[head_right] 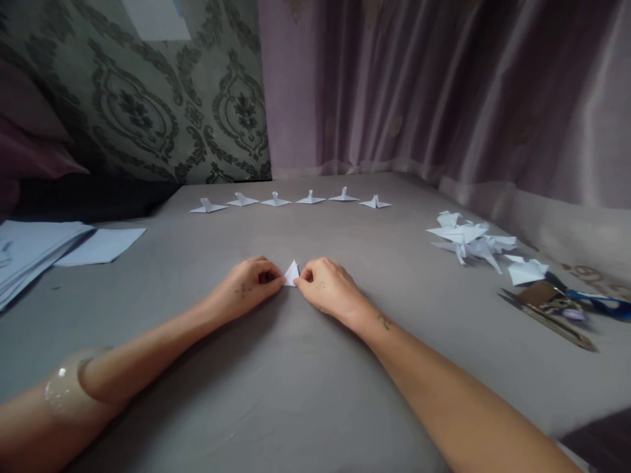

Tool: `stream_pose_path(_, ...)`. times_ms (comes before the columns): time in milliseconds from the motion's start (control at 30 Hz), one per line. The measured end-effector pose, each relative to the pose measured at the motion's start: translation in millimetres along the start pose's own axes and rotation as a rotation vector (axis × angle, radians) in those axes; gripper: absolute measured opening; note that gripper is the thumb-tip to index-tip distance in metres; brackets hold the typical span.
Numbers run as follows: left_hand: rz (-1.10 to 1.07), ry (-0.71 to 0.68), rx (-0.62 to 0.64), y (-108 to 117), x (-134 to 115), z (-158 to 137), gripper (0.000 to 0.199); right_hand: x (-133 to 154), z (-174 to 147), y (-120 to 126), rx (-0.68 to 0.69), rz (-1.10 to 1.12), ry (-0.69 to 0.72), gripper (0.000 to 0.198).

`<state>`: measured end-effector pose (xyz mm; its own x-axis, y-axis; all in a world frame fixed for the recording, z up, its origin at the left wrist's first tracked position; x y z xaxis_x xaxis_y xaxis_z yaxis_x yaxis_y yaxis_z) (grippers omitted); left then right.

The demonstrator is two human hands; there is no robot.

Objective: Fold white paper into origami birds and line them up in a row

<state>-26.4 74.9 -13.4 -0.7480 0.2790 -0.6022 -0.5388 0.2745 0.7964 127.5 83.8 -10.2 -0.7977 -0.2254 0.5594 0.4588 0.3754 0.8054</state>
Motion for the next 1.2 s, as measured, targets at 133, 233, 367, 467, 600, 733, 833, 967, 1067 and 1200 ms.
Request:
stream_pose_path(133,0.032,-0.051,-0.024,-4,0,0,0.011,-2,0,0,-0.001,-0.03,-0.004,0.021)
stream_pose_path(233,0.102,-0.206,-0.002,-8,-5,-3,0.02,-4,2,-1,0.008,-0.038,0.009,0.02)
stream_pose_path(367,0.294,-0.321,0.1,-13,-14,-10,0.033,-6,3,-2,0.015,-0.034,0.034,0.02)
stream_pose_path(467,0.434,-0.331,0.145,-14,-18,-16,0.035,-7,3,-2,0.013,-0.017,0.05,0.021)
stream_pose_path(600,0.395,-0.315,0.081,-13,-16,-18,0.032,-10,4,-3,0.035,0.052,0.047,0.017)
stream_pose_path(733,0.141,-0.209,-0.067,-5,-4,-13,0.023,-10,3,-5,0.079,0.112,0.089,0.018)
stream_pose_path(833,0.026,-0.157,-0.06,-3,-2,-11,0.019,-5,0,-3,0.055,0.074,0.136,0.012)
stream_pose_path(967,-0.048,-0.119,-0.047,-1,-3,-11,0.017,4,-6,-2,-0.047,-0.024,0.208,0.012)
stream_pose_path(1067,-0.06,-0.099,-0.07,1,-2,-11,0.018,7,-7,-5,-0.115,-0.088,0.232,0.016)
stream_pose_path(1200,-0.063,-0.121,-0.089,3,1,-9,0.027,11,-8,-9,-0.169,-0.174,0.233,0.017)
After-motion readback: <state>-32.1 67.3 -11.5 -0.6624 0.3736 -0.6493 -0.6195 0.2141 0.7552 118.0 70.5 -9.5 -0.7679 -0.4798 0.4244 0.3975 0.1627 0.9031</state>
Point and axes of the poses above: each hand's wrist, its own z-axis towards the middle knuckle, its own y-axis out of the back of the hand, x = y × z, the point moved 5 cm from there along z, towards the middle knuckle, and after that the axes turned 12 degrees about x, right-handed, at the moved point
